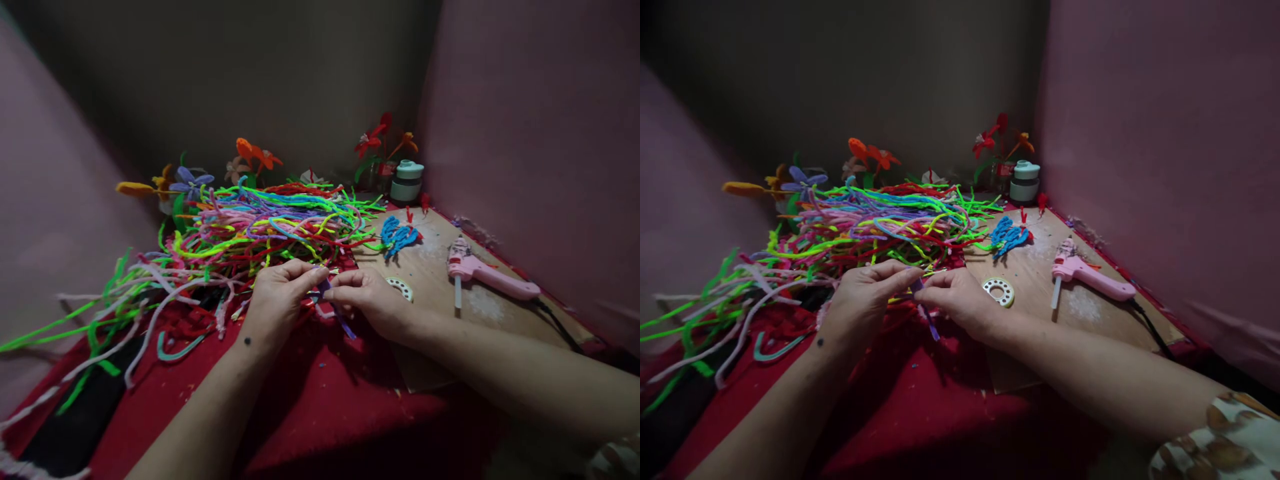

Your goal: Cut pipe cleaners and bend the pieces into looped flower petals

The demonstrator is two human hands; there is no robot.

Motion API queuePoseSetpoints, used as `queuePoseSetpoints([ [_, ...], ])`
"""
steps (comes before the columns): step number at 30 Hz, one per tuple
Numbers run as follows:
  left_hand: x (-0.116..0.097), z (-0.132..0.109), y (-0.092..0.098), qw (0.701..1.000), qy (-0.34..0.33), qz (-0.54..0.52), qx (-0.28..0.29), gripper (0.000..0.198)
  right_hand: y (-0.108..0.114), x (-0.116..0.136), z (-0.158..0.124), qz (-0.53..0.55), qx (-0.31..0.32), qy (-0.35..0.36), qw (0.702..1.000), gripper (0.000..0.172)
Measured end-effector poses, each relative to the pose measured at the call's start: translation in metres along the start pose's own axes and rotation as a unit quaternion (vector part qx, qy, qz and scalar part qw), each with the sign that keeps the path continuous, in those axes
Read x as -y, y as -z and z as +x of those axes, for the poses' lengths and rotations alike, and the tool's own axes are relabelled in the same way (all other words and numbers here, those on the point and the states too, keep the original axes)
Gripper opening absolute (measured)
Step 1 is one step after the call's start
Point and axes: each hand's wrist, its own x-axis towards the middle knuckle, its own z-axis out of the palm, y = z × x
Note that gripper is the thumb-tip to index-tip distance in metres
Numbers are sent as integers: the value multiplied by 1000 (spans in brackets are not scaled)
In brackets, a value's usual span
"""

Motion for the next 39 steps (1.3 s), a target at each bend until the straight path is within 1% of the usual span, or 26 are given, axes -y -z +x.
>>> queuePoseSetpoints([
  [5, 3, 0, 0, 1000, -13, -13, 6, 21, -2, -3, 2, 14, -7, 10, 1000, 17],
  [11, 5, 0, -2, 999, -45, 27, -3, 19, -3, -2, 2, 46, -13, -6, 999, 15],
  [13, 4, 2, 0, 998, -47, 34, 8, 21, -2, -2, 4, 73, -20, -9, 997, 19],
  [15, 4, 4, 3, 997, -45, 46, 32, 22, -1, -2, 6, 96, -37, -12, 995, 21],
  [17, 6, 5, 5, 994, -46, 82, 47, 21, 0, -4, 8, 116, -50, -18, 992, 22],
  [18, 8, 5, 4, 991, -61, 111, 41, 19, 1, -5, 9, 124, -53, -20, 991, 22],
  [19, 10, 4, 3, 985, -91, 146, 23, 18, 1, -5, 10, 132, -57, -21, 989, 22],
  [20, 12, 3, 1, 974, -136, 183, -3, 17, 1, -6, 10, 138, -62, -21, 988, 22],
  [22, 16, 1, -3, 938, -240, 243, -55, 17, 1, -7, 11, 147, -71, -19, 986, 22],
  [23, 17, 0, -4, 924, -275, 257, -71, 17, 1, -7, 11, 155, -72, -16, 985, 22],
  [24, 17, -1, -5, 921, -285, 255, -78, 18, 1, -8, 12, 164, -72, -13, 984, 23],
  [25, 17, -1, -5, 931, -268, 235, -76, 20, 1, -8, 12, 176, -70, -10, 982, 24],
  [26, 16, -1, -5, 950, -231, 198, -71, 23, 2, -9, 13, 188, -67, -6, 980, 25],
  [28, 14, 1, -3, 986, -134, 88, -50, 28, 3, -10, 14, 210, -67, 4, 975, 24],
  [29, 13, 2, -2, 995, -89, 32, -34, 29, 4, -11, 15, 220, -69, 6, 973, 22],
  [31, 12, 3, -2, 998, -14, -58, 19, 29, 4, -11, 15, 239, -68, -5, 969, 19],
  [33, 13, 3, -5, 991, 45, -106, 74, 30, 4, -11, 15, 251, -66, -22, 966, 16],
  [34, 14, 3, -7, 986, 65, -121, 92, 31, 4, -11, 15, 253, -63, -27, 965, 16],
  [36, 16, 2, -11, 981, 80, -142, 106, 30, 4, -11, 15, 252, -59, -25, 966, 18],
  [39, 18, 3, -11, 976, 85, -164, 111, 27, 6, -11, 16, 244, -65, -12, 968, 22],
])
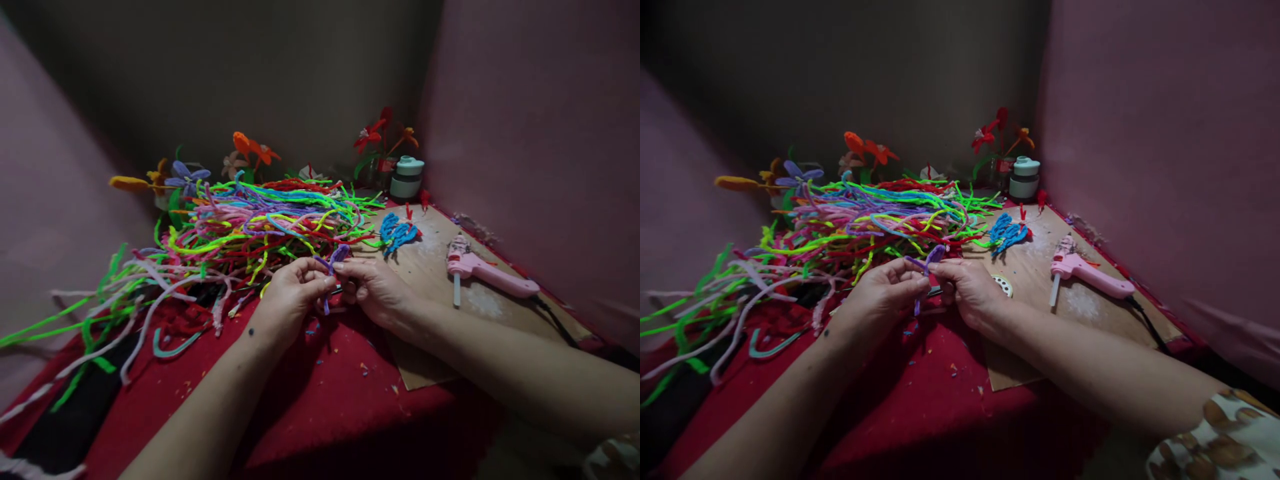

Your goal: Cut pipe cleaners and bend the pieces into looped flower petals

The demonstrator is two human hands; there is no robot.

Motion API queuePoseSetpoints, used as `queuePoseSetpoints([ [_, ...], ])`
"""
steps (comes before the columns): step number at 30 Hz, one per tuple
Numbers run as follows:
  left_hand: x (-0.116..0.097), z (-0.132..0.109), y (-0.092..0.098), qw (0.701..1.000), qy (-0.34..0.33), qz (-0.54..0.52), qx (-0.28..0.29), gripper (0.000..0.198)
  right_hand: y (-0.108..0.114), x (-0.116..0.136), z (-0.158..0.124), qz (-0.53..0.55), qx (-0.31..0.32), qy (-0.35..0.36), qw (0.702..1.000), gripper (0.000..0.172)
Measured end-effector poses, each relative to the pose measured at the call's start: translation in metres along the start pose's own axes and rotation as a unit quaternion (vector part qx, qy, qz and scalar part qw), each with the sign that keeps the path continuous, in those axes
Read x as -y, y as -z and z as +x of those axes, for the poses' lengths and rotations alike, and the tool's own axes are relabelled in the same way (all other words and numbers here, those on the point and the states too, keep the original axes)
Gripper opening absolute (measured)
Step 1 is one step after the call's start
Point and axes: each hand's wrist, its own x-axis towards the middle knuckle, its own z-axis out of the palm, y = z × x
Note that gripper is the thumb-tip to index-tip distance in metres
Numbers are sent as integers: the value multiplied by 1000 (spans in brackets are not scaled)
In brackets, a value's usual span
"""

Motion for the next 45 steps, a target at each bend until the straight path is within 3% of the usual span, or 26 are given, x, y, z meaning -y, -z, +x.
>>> queuePoseSetpoints([
  [5, -2, 0, 4, 999, 16, -33, 24, 27, 4, 0, 3, -47, 11, 33, 998, 18],
  [8, -3, -1, 3, 1000, 12, 1, -1, 28, 4, 1, 2, -86, 11, 55, 995, 13],
  [12, -2, -1, 0, 996, -42, 56, -58, 28, -2, 7, -3, -123, -8, 37, 992, 6],
  [19, 3, 2, -1, 983, -106, 124, -79, 15, -6, 9, -4, -152, -11, 36, 988, 9],
  [22, 8, 2, 0, 963, -172, 183, -96, 8, -3, 7, -3, -125, 3, 21, 992, 12],
  [25, 12, 1, 2, 915, -281, 272, -101, 12, -2, 6, -3, -109, 10, 23, 994, 17],
  [27, 11, 0, 3, 904, -299, 288, -104, 14, -2, 6, -3, -100, 19, 21, 995, 17],
  [29, 8, 0, 6, 941, -230, 228, -98, 11, -1, 7, -3, -106, 20, 33, 994, 15],
  [31, 3, 1, 10, 986, -111, 105, -62, 13, 0, 8, -2, -141, 16, 63, 988, 13],
  [33, -1, 3, 15, 1000, -12, -8, 7, 18, 1, 9, -2, -184, 22, 84, 979, 14],
  [35, -3, 4, 19, 995, 45, -62, 70, 19, 2, 9, -3, -209, 38, 94, 973, 15],
  [39, -5, 5, 24, 984, 89, -84, 127, 18, 2, 11, -5, -242, 55, 128, 960, 15],
  [45, -8, 2, 26, 984, 116, -57, 126, 20, -3, 17, -10, -339, 37, 177, 923, 8],
])
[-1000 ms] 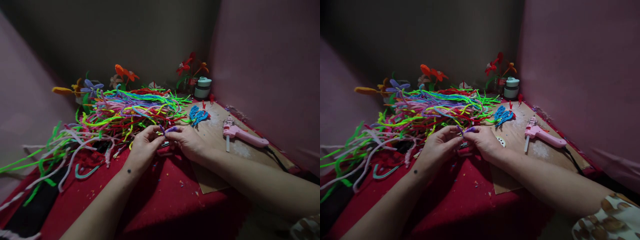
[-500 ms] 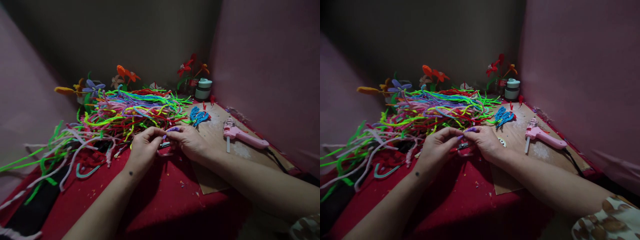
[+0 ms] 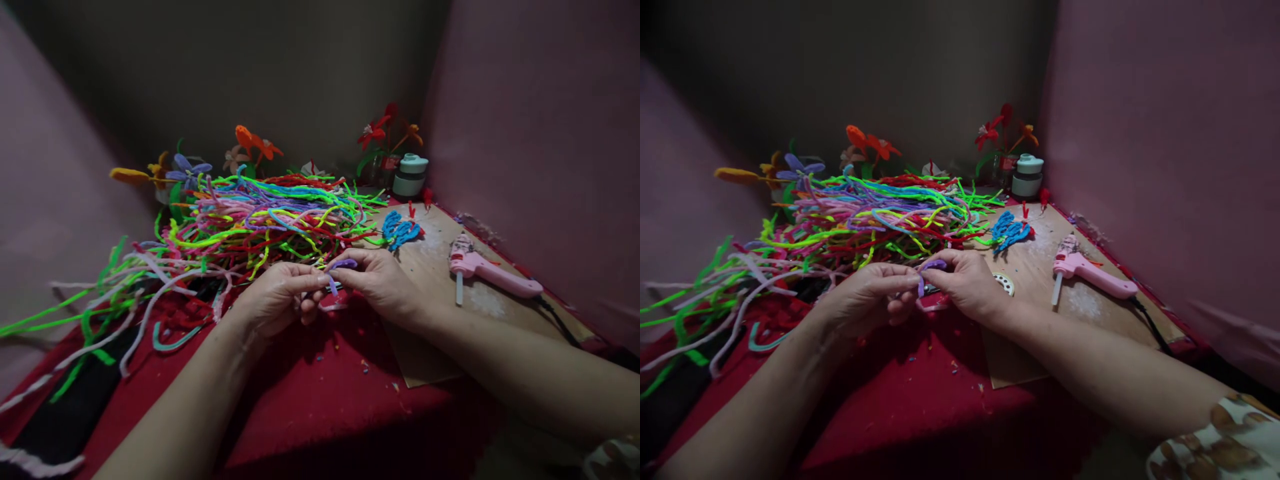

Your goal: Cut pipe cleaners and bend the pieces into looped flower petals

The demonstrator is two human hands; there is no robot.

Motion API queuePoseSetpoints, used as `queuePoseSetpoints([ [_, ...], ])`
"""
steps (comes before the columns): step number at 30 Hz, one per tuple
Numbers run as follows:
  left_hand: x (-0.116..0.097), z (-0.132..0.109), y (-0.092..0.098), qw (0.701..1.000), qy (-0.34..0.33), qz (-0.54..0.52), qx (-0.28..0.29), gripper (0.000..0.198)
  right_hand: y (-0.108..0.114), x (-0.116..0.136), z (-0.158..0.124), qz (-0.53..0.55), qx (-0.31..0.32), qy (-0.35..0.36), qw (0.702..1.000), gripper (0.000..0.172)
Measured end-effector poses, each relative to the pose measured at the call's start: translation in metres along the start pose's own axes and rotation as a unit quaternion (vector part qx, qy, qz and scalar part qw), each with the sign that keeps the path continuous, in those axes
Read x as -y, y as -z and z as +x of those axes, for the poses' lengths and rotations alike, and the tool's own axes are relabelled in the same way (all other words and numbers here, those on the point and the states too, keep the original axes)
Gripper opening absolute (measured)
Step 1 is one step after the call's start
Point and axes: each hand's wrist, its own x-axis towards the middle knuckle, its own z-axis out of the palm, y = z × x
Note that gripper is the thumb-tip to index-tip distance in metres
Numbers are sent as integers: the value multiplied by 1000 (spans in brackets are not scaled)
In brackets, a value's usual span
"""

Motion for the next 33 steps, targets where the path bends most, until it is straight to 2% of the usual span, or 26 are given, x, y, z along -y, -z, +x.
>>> queuePoseSetpoints([
  [3, -1, 0, -4, 999, -3, 45, -22, 25, 0, 1, -1, -59, -6, 48, 997, 8],
  [5, 0, 0, -9, 991, -27, 115, -62, 26, -1, 0, -2, -88, -15, 65, 994, 10],
  [7, 2, 0, -15, 960, -80, 234, -130, 25, -2, -2, -3, -103, -27, 64, 992, 10],
  [8, 5, 0, -18, 928, -117, 311, -168, 23, -2, -3, -3, -108, -34, 62, 992, 10],
  [9, 7, 0, -21, 881, -156, 395, -208, 21, -3, -3, -3, -109, -41, 58, 991, 11],
  [11, 13, -1, -26, 751, -225, 559, -269, 16, -5, -3, -4, -106, -50, 45, 992, 12],
  [13, 19, -2, -30, 609, -269, 683, -301, 17, -7, -1, -4, -93, -57, 27, 994, 12],
  [15, 22, -3, -33, 497, -297, 752, -315, 20, -8, 0, -4, -67, -62, 6, 996, 12],
  [17, 23, -4, -36, 425, -321, 782, -323, 23, -9, 1, -3, -32, -64, -20, 997, 12],
  [18, 24, -4, -37, 403, -330, 789, -325, 24, -9, 1, -2, -10, -63, -35, 997, 13],
  [20, 24, -4, -38, 392, -340, 792, -322, 26, -9, -1, -1, 39, -58, -68, 995, 13],
  [21, 23, -3, -38, 404, -340, 787, -320, 26, -9, -3, -1, 64, -55, -85, 993, 13],
  [22, 22, -3, -37, 431, -337, 774, -318, 25, -8, -4, 0, 90, -52, -99, 990, 13],
  [23, 21, -2, -35, 476, -335, 751, -312, 23, -7, -5, 0, 114, -49, -110, 986, 13],
  [24, 18, -2, -33, 542, -329, 711, -303, 20, -6, -6, 1, 134, -47, -119, 983, 13],
  [26, 10, -1, -26, 720, -303, 572, -253, 14, -4, -5, 2, 160, -44, -126, 978, 13],
  [27, 5, -1, -21, 815, -267, 466, -220, 18, -3, -4, 2, 165, -38, -123, 978, 12],
  [28, 0, -1, -17, 894, -218, 352, -173, 23, -2, -4, 3, 165, -28, -118, 979, 10],
  [29, -4, -1, -13, 944, -176, 250, -123, 26, -1, -3, 3, 162, -15, -112, 980, 9],
  [30, -7, -2, -9, 973, -135, 166, -85, 31, -1, -2, 3, 160, 1, -107, 981, 9],
  [31, -9, -2, -6, 989, -93, 107, -49, 38, 0, -2, 4, 159, 17, -105, 981, 10],
  [33, -11, -3, -1, 998, -30, 57, 2, 45, 0, -2, 3, 163, 31, -99, 981, 12],
])
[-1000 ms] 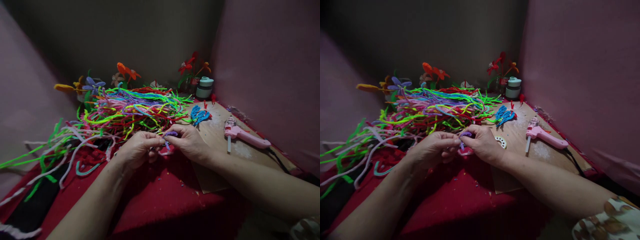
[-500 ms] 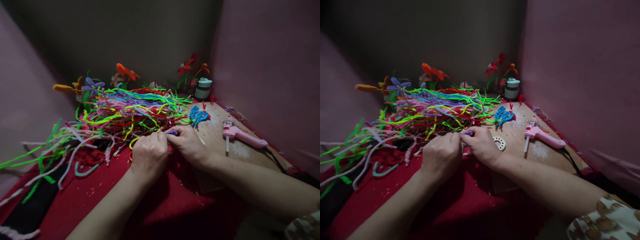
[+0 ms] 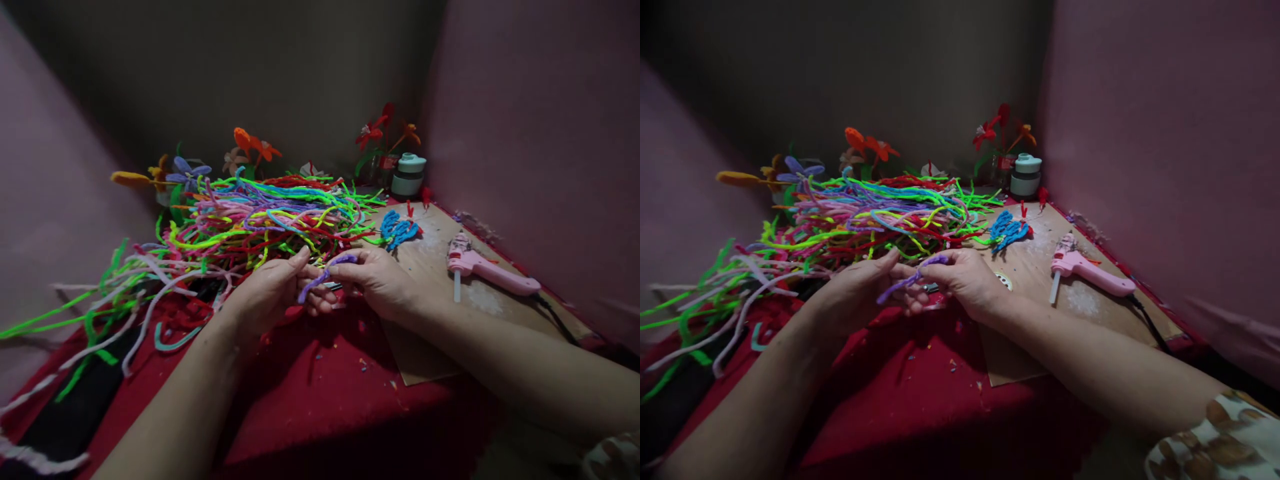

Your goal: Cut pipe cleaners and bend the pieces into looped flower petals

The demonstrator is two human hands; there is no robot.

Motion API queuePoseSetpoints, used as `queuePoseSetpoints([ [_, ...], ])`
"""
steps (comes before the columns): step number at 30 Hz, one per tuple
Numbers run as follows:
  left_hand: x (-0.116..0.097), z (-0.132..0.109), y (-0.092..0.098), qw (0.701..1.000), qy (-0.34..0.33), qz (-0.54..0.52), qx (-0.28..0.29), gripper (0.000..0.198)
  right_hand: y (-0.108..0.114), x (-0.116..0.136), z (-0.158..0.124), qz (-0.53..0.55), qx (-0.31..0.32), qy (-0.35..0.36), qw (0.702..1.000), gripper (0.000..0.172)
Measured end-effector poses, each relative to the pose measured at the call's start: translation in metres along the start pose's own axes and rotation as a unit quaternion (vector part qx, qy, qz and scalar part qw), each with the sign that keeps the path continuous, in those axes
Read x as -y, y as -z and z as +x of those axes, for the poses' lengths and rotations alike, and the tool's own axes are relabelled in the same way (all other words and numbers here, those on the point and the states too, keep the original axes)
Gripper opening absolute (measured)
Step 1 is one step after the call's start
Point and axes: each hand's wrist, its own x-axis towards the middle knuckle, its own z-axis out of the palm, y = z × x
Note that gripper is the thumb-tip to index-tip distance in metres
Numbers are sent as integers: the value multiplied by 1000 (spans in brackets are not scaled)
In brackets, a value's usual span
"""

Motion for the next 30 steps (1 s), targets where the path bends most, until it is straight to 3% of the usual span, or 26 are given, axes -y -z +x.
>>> queuePoseSetpoints([
  [5, 3, -4, 3, 997, 26, 37, 58, 30, -2, 3, -4, -24, 9, 16, 1000, 10],
  [7, 2, -5, 0, 994, 25, 101, 46, 27, -4, 6, -6, -62, -1, 15, 998, 9],
  [9, 2, -5, -7, 975, -1, 223, -11, 29, -5, 9, -7, -121, -29, 30, 992, 9],
  [11, 5, -5, -16, 906, -67, 404, -112, 30, -5, 11, -6, -175, -61, 41, 982, 10],
  [13, 12, -3, -22, 774, -138, 582, -208, 29, -3, 10, -4, -198, -81, 40, 976, 11],
  [14, 15, -3, -25, 708, -162, 645, -238, 29, -3, 10, -3, -195, -86, 32, 976, 12],
  [15, 19, -2, -26, 662, -175, 683, -254, 29, -2, 9, -3, -187, -89, 22, 978, 12],
  [16, 21, -1, -26, 641, -182, 698, -262, 30, -2, 8, -2, -174, -91, 12, 980, 12],
  [17, 22, 0, -26, 645, -186, 693, -263, 30, -2, 7, -2, -156, -90, 1, 984, 11],
  [18, 23, 0, -25, 667, -191, 671, -261, 30, -2, 6, -2, -134, -83, -10, 987, 11],
  [22, 16, 0, -20, 798, -192, 526, -221, 27, -2, 6, -2, -71, -33, -11, 997, 14],
  [24, 14, 0, -19, 826, -187, 500, -182, 27, -2, 6, -2, -80, -28, 2, 996, 15],
  [25, 14, 0, -19, 817, -187, 517, -174, 26, -1, 5, -1, -90, -31, 8, 995, 15],
  [26, 16, 0, -21, 790, -192, 554, -177, 25, 0, 3, 0, -98, -36, 11, 994, 16],
  [27, 17, 0, -22, 744, -201, 607, -191, 24, 0, 1, 1, -100, -42, 13, 994, 17],
  [30, 24, 0, -29, 555, -251, 756, -239, 24, 3, -7, 5, -62, -61, -7, 996, 19],
])
